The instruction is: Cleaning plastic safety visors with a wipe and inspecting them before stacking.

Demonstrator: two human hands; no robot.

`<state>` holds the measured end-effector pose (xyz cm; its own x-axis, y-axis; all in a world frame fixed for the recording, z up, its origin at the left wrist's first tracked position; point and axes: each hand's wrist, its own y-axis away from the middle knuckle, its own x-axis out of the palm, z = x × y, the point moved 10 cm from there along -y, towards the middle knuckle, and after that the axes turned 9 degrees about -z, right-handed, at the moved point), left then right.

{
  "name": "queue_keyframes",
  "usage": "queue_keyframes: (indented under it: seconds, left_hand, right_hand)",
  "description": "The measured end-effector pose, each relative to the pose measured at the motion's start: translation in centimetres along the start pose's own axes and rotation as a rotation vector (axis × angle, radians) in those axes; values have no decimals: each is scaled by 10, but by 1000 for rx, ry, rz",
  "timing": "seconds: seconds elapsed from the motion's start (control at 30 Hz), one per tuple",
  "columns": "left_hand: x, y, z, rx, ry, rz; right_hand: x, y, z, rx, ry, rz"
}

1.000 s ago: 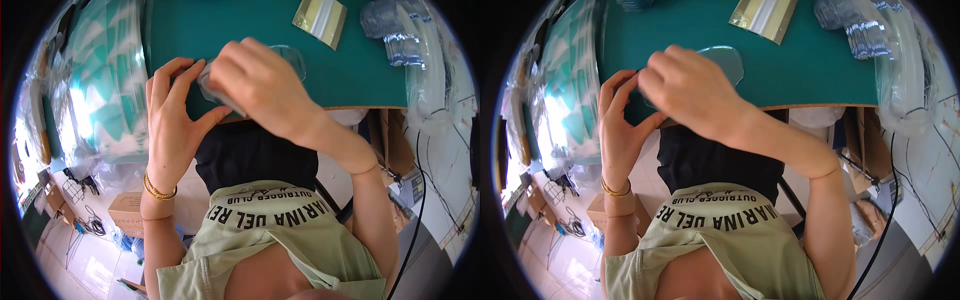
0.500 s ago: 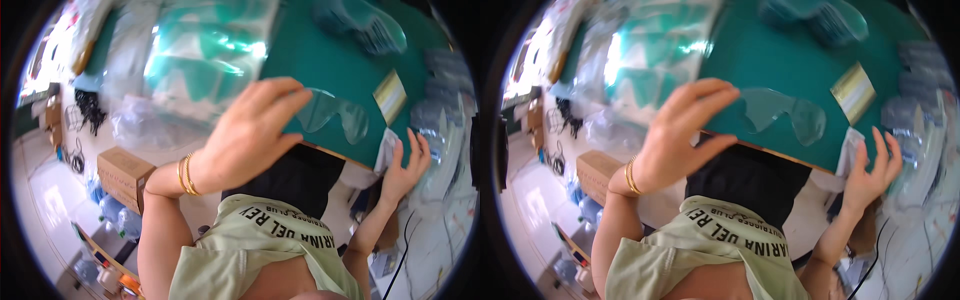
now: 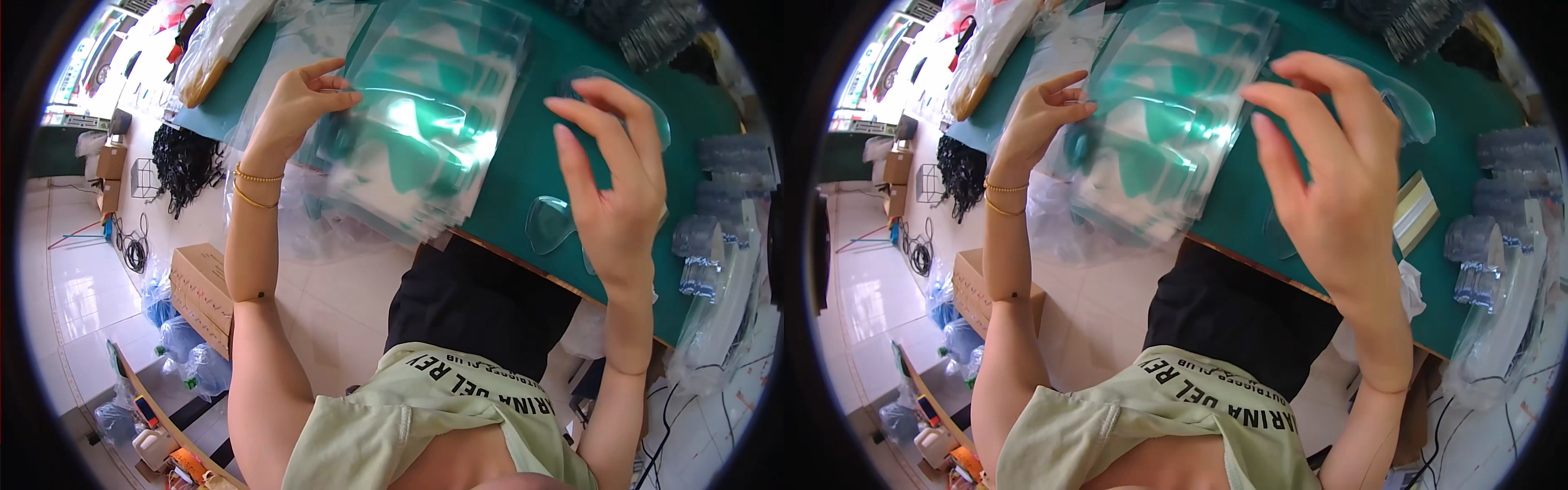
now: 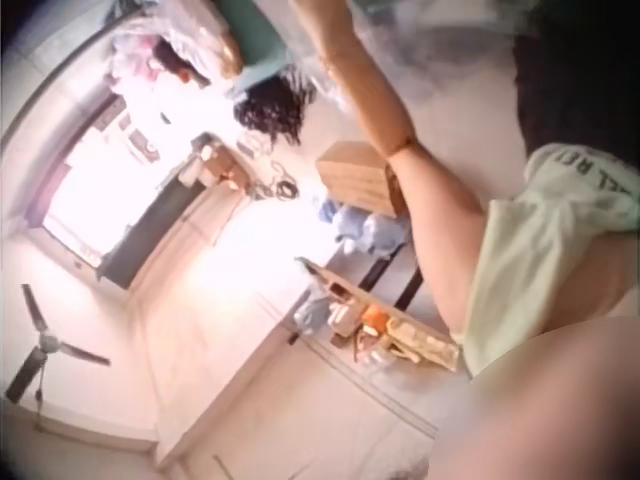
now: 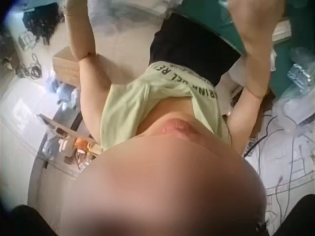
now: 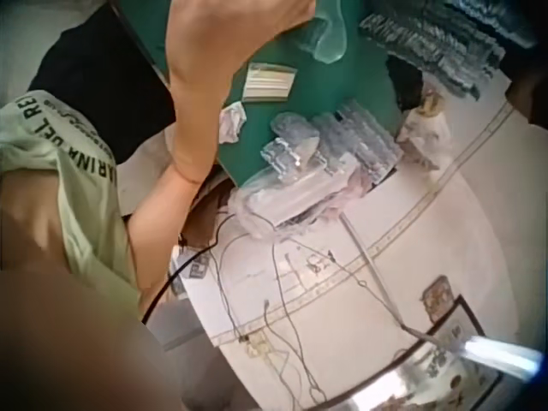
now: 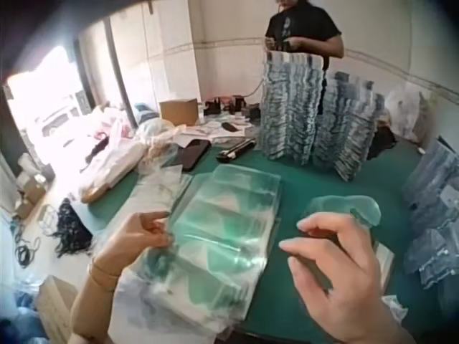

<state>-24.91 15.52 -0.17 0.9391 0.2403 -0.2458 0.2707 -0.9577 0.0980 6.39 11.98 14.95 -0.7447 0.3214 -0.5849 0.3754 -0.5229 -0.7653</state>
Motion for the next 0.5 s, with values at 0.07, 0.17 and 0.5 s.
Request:
queue_keyframes:
  seconds: [0.07,0.17,0.5]
  left_hand:
    - [4,4,-9,22,45,11]
    - [0,11,-22,72,82,-45]
    - [21,26,-45,169,82,83]
  right_hand:
    - [27,-14,5,3,-105,28]
    - [80,-28,18,1,-299,119]
    - [143,-42,32,-174,-230,217]
